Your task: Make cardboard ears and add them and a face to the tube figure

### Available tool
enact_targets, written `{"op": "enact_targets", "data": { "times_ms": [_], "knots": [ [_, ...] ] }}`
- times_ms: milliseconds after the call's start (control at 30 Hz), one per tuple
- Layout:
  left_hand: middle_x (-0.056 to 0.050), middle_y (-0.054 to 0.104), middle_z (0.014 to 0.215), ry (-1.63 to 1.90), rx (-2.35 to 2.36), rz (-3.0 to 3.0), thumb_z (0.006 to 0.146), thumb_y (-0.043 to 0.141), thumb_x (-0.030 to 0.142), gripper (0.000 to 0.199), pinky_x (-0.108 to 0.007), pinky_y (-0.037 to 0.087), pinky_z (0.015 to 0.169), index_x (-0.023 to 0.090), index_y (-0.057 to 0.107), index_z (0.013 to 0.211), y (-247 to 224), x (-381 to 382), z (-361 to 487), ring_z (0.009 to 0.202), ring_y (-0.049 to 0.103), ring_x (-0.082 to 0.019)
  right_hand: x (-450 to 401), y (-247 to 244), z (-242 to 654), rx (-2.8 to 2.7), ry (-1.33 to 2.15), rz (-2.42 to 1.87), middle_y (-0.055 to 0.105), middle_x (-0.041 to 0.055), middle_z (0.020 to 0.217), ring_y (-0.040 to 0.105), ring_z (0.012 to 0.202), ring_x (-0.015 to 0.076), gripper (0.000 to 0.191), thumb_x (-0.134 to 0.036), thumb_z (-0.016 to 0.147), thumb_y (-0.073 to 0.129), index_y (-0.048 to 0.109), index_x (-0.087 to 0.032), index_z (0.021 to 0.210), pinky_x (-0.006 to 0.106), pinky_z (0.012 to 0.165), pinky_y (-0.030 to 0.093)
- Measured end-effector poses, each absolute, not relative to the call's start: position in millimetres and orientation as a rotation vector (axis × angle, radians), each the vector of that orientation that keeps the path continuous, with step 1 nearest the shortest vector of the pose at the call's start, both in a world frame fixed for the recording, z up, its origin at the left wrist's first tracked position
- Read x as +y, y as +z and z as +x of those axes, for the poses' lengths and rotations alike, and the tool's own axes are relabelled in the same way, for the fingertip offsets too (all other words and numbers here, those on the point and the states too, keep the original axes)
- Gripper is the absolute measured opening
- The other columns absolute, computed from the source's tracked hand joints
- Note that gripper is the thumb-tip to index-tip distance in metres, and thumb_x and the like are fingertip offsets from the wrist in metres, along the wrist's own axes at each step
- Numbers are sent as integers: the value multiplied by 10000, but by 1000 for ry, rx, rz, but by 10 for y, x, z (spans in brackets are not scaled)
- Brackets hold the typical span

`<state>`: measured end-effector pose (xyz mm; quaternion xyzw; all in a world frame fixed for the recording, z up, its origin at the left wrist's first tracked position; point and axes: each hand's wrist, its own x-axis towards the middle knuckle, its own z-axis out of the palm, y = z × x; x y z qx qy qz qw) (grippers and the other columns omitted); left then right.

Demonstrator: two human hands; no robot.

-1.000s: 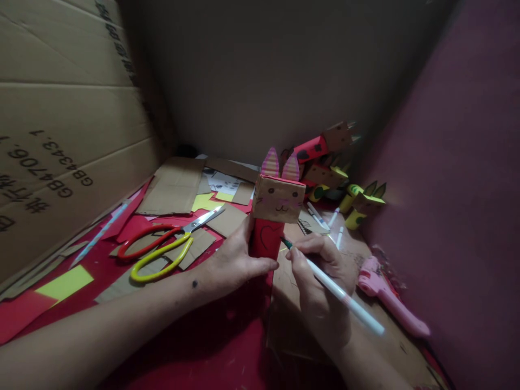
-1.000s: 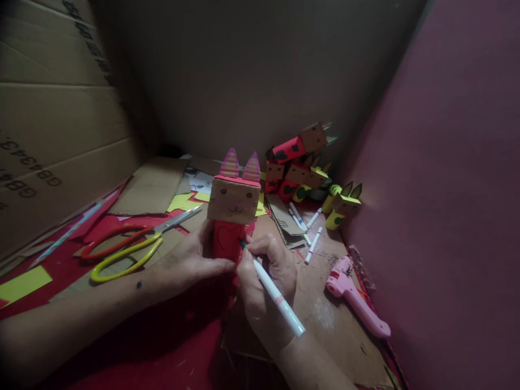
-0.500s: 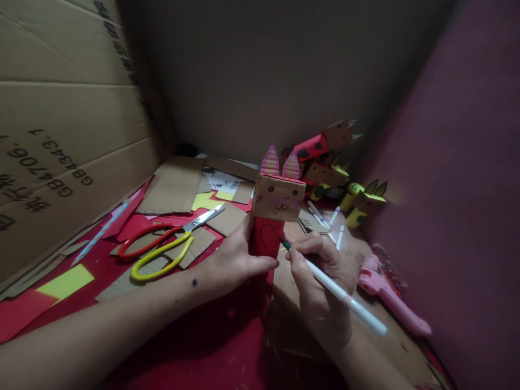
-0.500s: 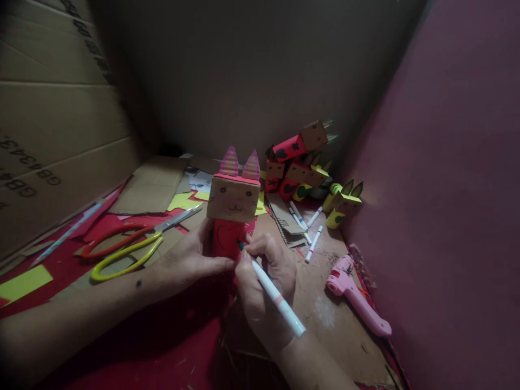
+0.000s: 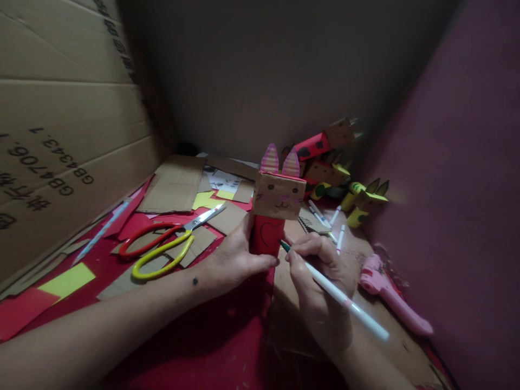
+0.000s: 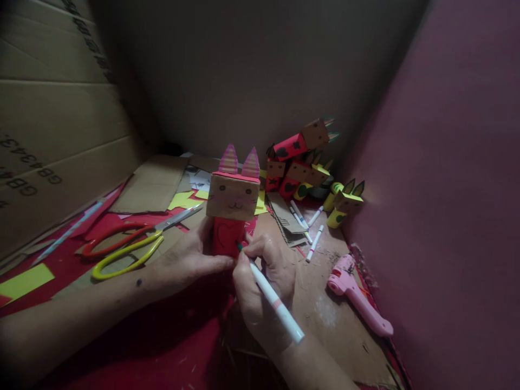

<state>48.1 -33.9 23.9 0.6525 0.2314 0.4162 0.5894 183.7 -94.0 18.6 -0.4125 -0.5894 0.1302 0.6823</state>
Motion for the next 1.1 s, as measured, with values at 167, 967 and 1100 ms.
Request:
{"op": "enact_targets", "data": {
  "times_ms": [167,967,1100],
  "knots": [
    [-65,645,1067,960,537,1513,712,697,68,461,-396,511,902,169,476,1104,260,-344,489,992,630,-233,-963,122,1854,-1365,349,-910,465,-61,696,490,631,104,185,-59,811,558,526,-239,789,232,540,380],
    [-53,632,1060,991,505,1540,717,719,93,496,-363,506,901,173,466,1136,223,-314,487,987,626,-215,-991,50,1790,-1481,266,-887,516,-31,753,511,652,120,208,-34,832,518,516,-241,821,255,601,437],
    [-64,641,1085,969,510,1515,719,740,119,512,-368,510,900,175,453,1138,254,-331,480,995,633,-225,-998,109,1813,-1399,324,-847,543,-37,747,550,696,120,194,-45,823,537,539,-238,801,253,644,454]
  ]
}}
